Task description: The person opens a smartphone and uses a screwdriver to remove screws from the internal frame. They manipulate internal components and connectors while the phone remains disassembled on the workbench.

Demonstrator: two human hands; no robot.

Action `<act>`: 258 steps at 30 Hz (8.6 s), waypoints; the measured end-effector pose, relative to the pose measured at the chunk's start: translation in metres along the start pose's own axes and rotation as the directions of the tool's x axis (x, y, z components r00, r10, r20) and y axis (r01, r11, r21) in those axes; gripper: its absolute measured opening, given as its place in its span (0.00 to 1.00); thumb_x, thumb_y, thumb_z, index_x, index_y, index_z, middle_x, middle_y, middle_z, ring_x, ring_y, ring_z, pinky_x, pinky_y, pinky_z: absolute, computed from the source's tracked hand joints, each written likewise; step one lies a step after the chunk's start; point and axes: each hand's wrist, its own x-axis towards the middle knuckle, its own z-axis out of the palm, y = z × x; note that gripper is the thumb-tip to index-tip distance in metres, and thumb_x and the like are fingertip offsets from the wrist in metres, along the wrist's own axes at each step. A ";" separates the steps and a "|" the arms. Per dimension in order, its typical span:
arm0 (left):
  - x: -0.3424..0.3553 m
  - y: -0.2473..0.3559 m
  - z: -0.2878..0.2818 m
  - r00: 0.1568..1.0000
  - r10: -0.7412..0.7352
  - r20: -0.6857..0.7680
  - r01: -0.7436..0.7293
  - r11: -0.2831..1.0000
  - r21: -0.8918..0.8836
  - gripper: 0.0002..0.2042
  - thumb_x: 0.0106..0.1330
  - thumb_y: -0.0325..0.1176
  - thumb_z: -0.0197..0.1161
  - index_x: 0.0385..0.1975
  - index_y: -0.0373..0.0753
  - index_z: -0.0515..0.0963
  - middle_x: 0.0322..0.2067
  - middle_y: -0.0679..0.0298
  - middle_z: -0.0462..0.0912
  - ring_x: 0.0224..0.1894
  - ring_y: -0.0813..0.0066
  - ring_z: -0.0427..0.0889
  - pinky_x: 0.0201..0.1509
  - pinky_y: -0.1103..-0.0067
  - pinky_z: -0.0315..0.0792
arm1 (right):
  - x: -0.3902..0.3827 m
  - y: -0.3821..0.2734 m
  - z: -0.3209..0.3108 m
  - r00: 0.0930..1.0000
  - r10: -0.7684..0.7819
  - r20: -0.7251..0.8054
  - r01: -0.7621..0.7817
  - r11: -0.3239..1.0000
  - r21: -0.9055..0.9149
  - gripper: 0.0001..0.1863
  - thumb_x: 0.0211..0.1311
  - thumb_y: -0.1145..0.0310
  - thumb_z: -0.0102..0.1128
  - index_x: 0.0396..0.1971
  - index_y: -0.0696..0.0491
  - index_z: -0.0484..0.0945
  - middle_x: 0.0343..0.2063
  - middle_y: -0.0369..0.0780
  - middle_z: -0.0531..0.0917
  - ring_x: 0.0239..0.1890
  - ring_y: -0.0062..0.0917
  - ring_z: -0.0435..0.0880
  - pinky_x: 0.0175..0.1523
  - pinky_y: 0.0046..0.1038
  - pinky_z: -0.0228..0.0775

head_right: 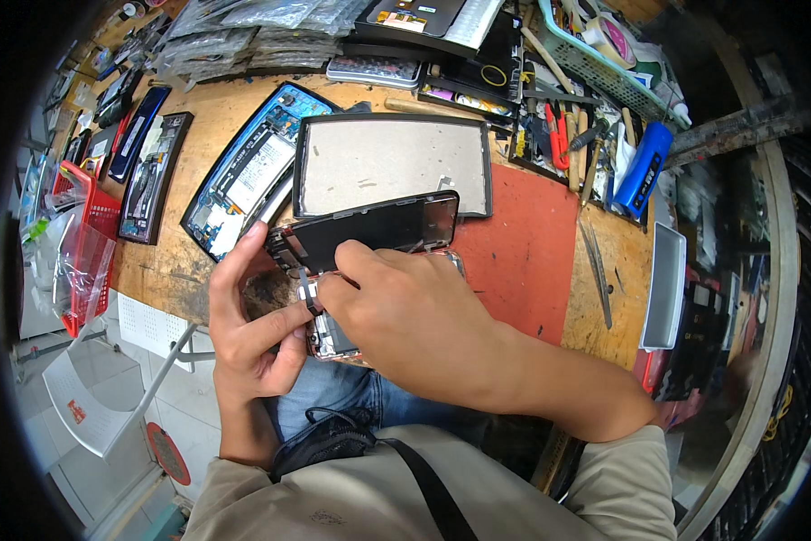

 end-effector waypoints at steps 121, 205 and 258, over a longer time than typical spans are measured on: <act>0.020 0.013 0.023 0.970 -0.146 -0.194 0.100 0.969 -0.227 0.08 0.57 0.21 0.75 0.36 0.35 0.87 0.59 0.47 0.76 0.57 0.56 0.82 0.58 0.67 0.78 | -0.013 0.019 -0.028 0.934 -0.024 -0.357 0.210 0.845 0.491 0.20 0.69 0.87 0.60 0.58 0.62 0.69 0.45 0.50 0.82 0.47 0.34 0.89 0.54 0.33 0.82; 0.011 0.007 0.001 0.999 0.046 -0.029 -0.045 0.998 0.041 0.10 0.48 0.28 0.73 0.31 0.36 0.91 0.66 0.41 0.73 0.65 0.42 0.77 0.66 0.59 0.74 | 0.008 -0.004 -0.027 0.956 -0.205 -0.209 0.203 0.979 -0.029 0.28 0.54 0.72 0.72 0.58 0.59 0.84 0.28 0.36 0.81 0.27 0.28 0.79 0.32 0.30 0.65; 0.021 0.022 0.029 0.958 -0.110 -0.266 0.102 0.994 -0.044 0.09 0.56 0.23 0.78 0.36 0.39 0.88 0.57 0.51 0.79 0.49 0.60 0.85 0.47 0.72 0.80 | -0.008 0.015 -0.032 0.871 -0.020 -0.492 0.177 0.946 0.273 0.18 0.75 0.80 0.59 0.60 0.70 0.76 0.38 0.49 0.88 0.41 0.30 0.92 0.47 0.28 0.83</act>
